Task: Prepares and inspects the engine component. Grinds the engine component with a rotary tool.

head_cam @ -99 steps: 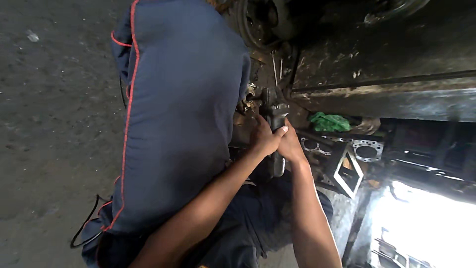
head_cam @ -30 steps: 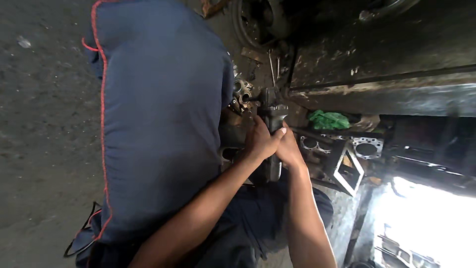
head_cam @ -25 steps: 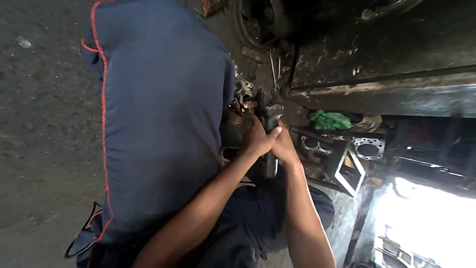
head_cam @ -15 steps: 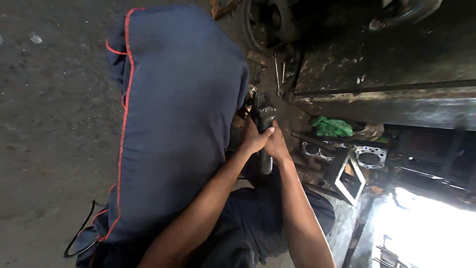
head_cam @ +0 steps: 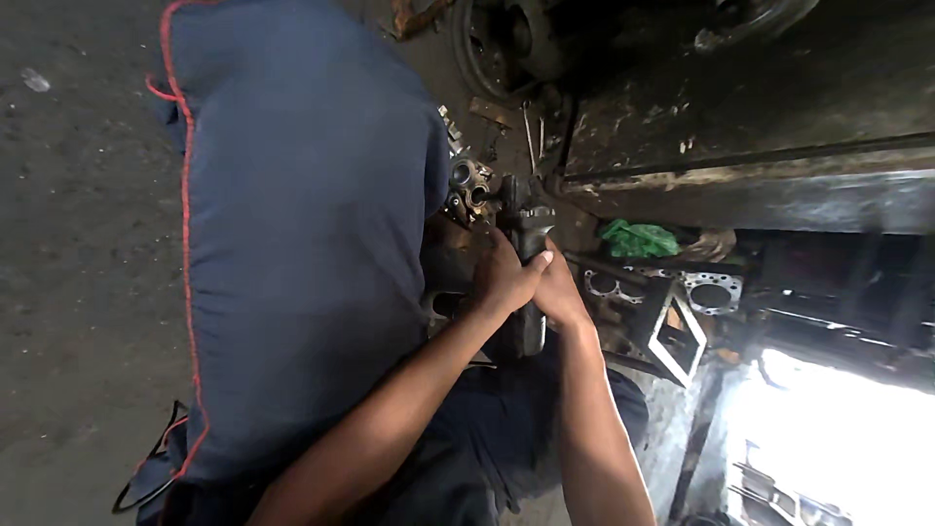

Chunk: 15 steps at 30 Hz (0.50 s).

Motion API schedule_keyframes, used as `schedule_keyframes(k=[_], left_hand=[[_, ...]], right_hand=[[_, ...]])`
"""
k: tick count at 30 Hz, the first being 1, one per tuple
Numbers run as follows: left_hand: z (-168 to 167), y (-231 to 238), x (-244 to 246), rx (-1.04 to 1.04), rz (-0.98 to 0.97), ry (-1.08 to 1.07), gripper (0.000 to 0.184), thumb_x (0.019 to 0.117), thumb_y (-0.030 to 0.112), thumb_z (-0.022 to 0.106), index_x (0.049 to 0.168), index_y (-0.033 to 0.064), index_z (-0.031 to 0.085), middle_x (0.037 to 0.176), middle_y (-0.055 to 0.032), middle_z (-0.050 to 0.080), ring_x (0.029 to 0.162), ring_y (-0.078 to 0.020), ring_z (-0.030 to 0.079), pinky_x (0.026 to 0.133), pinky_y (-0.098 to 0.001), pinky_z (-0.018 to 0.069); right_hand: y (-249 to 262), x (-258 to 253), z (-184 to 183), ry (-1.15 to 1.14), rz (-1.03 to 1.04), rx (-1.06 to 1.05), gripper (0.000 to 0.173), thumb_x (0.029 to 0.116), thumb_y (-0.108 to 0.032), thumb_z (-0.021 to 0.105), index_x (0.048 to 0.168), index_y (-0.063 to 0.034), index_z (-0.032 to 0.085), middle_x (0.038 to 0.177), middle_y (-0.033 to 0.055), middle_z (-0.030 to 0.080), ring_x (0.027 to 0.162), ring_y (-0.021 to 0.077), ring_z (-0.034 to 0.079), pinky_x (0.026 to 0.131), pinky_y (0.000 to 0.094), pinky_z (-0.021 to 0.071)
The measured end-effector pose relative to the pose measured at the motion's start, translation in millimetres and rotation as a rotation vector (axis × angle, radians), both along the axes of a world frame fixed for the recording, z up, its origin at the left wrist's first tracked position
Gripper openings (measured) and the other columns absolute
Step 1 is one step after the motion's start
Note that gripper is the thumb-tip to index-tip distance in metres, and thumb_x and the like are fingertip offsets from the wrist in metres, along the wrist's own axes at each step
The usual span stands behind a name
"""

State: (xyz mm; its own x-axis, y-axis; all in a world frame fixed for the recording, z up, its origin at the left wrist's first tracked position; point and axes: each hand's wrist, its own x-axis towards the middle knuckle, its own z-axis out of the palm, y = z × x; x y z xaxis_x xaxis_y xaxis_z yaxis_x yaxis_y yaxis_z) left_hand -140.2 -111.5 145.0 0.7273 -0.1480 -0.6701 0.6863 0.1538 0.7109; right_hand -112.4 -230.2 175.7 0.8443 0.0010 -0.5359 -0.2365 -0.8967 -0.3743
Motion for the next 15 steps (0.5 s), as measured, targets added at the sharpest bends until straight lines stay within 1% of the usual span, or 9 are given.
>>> schedule_keyframes(k=[3,5,7,10,13,14,15], left_hand=[[0.8,1.5,0.4,0.013,-0.018,-0.003,0.094,0.0940,0.049,0.072,0.160,0.0042,0.022,0.117,-0.0222,0.068,0.113,-0.0355,0.067,0.098,-0.0547,0.0538],[-5.9,0.6,1.8,0.026,-0.022,0.001,0.095,0.0938,0.049,0.073,0.160,0.0042,0.022,0.120,-0.0225,0.068,0.115,-0.0359,0.066,0.099,-0.0550,0.0529],[-17.1,-1.4,2.7,0.038,0.001,0.004,0.094,0.0929,0.048,0.074,0.160,0.0034,0.025,0.128,-0.0231,0.065,0.121,-0.0359,0.064,0.103,-0.0555,0.0511],[-33.0,-3.6,3.8,0.031,0.036,0.027,0.092,0.0926,0.047,0.074,0.159,0.0062,0.026,0.133,-0.0222,0.063,0.123,-0.0351,0.062,0.103,-0.0559,0.0509],[-40.4,-2.6,6.0,0.029,0.037,0.062,0.093,0.0922,0.047,0.075,0.160,0.0066,0.025,0.132,-0.0231,0.063,0.124,-0.0356,0.062,0.104,-0.0561,0.0506],[-42.1,-2.3,6.6,0.034,0.034,0.072,0.095,0.0918,0.048,0.075,0.161,0.0060,0.024,0.132,-0.0239,0.063,0.123,-0.0362,0.063,0.104,-0.0561,0.0506],[-43.4,-2.2,6.5,0.035,0.034,0.081,0.096,0.0915,0.048,0.075,0.161,0.0062,0.023,0.131,-0.0244,0.063,0.123,-0.0367,0.062,0.104,-0.0564,0.0504]], right_hand=[[-0.2,-1.8,-2.8,-0.011,-0.027,0.051,0.055,0.0904,-0.018,0.070,0.141,-0.0093,0.052,0.114,0.0074,0.070,0.104,0.0125,0.069,0.092,0.0368,0.0583],[-0.5,-2.0,-10.9,-0.013,-0.029,0.070,0.054,0.0901,-0.018,0.070,0.140,-0.0085,0.053,0.115,0.0081,0.070,0.104,0.0131,0.068,0.092,0.0373,0.0579],[0.5,-1.9,-21.5,-0.006,-0.040,0.063,0.057,0.0913,-0.018,0.070,0.144,-0.0079,0.050,0.119,0.0110,0.069,0.108,0.0158,0.068,0.095,0.0402,0.0570],[1.6,-2.3,-38.5,-0.009,-0.030,0.004,0.062,0.0919,-0.020,0.070,0.147,-0.0064,0.046,0.123,0.0149,0.067,0.113,0.0207,0.066,0.098,0.0444,0.0550],[2.8,-2.5,-49.1,-0.006,-0.012,-0.064,0.070,0.0944,-0.021,0.069,0.155,-0.0048,0.037,0.128,0.0187,0.066,0.117,0.0256,0.065,0.103,0.0481,0.0521],[3.1,-2.6,-51.5,-0.009,-0.009,-0.073,0.071,0.0943,-0.021,0.069,0.155,-0.0048,0.036,0.127,0.0189,0.066,0.117,0.0262,0.066,0.103,0.0487,0.0521],[3.1,-3.2,-53.5,-0.016,-0.003,-0.077,0.069,0.0937,-0.021,0.070,0.153,-0.0050,0.039,0.124,0.0185,0.067,0.115,0.0262,0.066,0.102,0.0488,0.0529]])
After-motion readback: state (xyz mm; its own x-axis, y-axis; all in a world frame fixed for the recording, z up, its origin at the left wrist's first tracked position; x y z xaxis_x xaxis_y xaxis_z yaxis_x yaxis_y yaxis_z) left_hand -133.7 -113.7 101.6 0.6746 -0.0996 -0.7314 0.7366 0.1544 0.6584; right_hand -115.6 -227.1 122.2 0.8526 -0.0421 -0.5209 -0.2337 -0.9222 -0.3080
